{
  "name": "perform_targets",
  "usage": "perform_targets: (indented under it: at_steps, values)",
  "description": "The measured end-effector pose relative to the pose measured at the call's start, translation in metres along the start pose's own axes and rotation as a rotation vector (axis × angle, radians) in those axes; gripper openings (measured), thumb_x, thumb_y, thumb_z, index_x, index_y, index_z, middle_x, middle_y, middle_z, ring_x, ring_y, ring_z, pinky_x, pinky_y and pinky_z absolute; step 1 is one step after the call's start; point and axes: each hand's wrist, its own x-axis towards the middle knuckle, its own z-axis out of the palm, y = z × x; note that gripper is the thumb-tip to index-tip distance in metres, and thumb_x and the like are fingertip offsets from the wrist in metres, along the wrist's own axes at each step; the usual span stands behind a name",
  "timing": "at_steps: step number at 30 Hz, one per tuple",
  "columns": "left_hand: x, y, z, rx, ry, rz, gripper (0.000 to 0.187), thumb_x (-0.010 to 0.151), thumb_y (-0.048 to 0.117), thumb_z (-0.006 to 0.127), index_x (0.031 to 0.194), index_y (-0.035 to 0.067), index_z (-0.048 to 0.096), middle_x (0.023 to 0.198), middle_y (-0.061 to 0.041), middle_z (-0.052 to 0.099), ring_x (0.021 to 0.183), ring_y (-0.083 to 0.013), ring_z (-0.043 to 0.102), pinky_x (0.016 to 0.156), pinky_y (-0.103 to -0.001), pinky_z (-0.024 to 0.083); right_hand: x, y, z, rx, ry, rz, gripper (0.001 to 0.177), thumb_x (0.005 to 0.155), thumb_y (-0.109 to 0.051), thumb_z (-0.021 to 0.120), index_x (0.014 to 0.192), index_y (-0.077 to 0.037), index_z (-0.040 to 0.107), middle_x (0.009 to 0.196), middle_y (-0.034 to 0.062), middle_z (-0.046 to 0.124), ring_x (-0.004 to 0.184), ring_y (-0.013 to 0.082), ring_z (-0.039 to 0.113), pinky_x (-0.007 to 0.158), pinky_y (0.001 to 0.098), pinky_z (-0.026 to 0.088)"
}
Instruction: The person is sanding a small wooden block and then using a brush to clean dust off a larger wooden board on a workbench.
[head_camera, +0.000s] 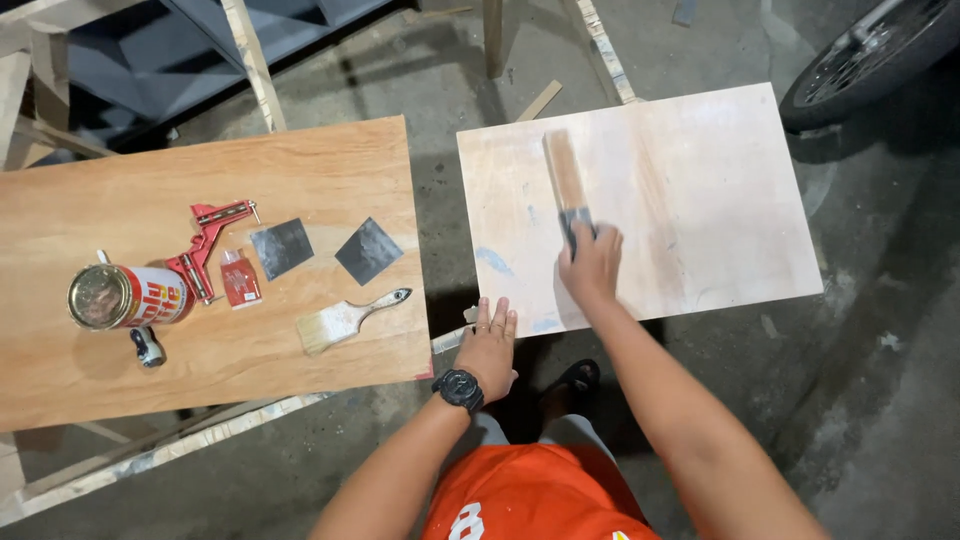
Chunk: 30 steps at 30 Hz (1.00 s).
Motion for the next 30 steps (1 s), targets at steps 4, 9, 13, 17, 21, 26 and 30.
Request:
perform_targets:
  at_steps: [4, 9, 13, 17, 21, 26, 30]
  values:
    - [0.012, -0.017, 0.008, -0.138, 0.082, 0.051, 0.094, 0.105, 0.052, 0.065, 0.174, 0.003, 0.024, 0.183, -0.025, 0.009, 0.167, -0.0528, 0.006, 0.122, -0.06, 0.041, 0.049, -0.012, -0.008, 0.18, -0.134, 0.299, 0.035, 0.098, -0.018, 0.074, 0.132, -0.015, 0.066, 0.129, 0.0207, 0.057, 0.126, 0.0411, 0.06, 0.105, 0.0528, 0.053]
    - [0.021, -0.046, -0.009, -0.9, 0.516, -0.005, 0.061, 0.101, 0.046, 0.066, 0.151, 0.013, 0.067, 0.141, -0.012, 0.076, 0.136, -0.0365, 0.068, 0.111, -0.049, 0.056, 0.014, -0.042, -0.079, 1.028, -0.306, 0.851, 0.036, 0.097, -0.035, 0.074, 0.132, -0.026, 0.071, 0.122, 0.0077, 0.063, 0.116, 0.0272, 0.062, 0.097, 0.0475, 0.052]
    - [0.048, -0.053, -0.035, -1.698, 0.531, -0.046, 0.066, 0.103, 0.056, 0.068, 0.155, 0.018, 0.058, 0.14, -0.009, 0.068, 0.131, -0.0278, 0.066, 0.112, -0.046, 0.057, -0.043, -0.069, -0.12, 1.47, -0.39, 0.968, 0.036, 0.09, -0.023, 0.073, 0.124, -0.014, 0.069, 0.101, 0.0103, 0.062, 0.094, 0.0294, 0.065, 0.08, 0.0404, 0.052]
    - [0.084, -0.053, -0.049, -2.215, 0.379, 0.073, 0.092, 0.103, 0.058, 0.073, 0.173, 0.017, 0.028, 0.121, -0.002, 0.055, 0.109, -0.0196, 0.067, 0.101, -0.041, 0.063, -0.061, -0.099, -0.148, 1.603, -0.447, 1.047, 0.022, 0.09, -0.017, 0.072, 0.111, -0.016, 0.065, 0.096, 0.0072, 0.063, 0.092, 0.0262, 0.067, 0.081, 0.0377, 0.054]
    - [0.041, -0.036, -0.078, -2.079, 0.346, -0.002, 0.111, 0.097, 0.036, 0.083, 0.179, 0.019, 0.01, 0.158, -0.023, 0.044, 0.132, -0.0331, 0.057, 0.112, -0.052, 0.058, -0.074, -0.093, -0.151, 1.631, -0.409, 1.054, 0.021, 0.091, -0.015, 0.073, 0.111, -0.015, 0.064, 0.098, 0.0087, 0.064, 0.095, 0.0275, 0.069, 0.081, 0.038, 0.055]
    - [0.006, -0.025, -0.092, -1.763, 0.331, 0.093, 0.118, 0.097, 0.019, 0.074, 0.178, 0.024, -0.013, 0.102, -0.01, 0.061, 0.09, -0.0219, 0.073, 0.079, -0.038, 0.072, -0.091, -0.103, -0.167, 1.547, -0.415, 1.067, 0.024, 0.091, -0.015, 0.074, 0.113, -0.014, 0.065, 0.102, 0.0088, 0.063, 0.106, 0.0329, 0.072, 0.087, 0.0452, 0.058]
    - [0.026, -0.023, -0.06, -1.69, 0.301, 0.122, 0.11, 0.099, 0.019, 0.071, 0.18, 0.02, -0.003, 0.1, -0.01, 0.065, 0.09, -0.0202, 0.071, 0.077, -0.035, 0.069, -0.097, -0.106, -0.158, 1.522, -0.369, 1.046, 0.031, 0.089, -0.014, 0.076, 0.118, -0.013, 0.066, 0.098, 0.0101, 0.068, 0.1, 0.0308, 0.074, 0.089, 0.0454, 0.06]
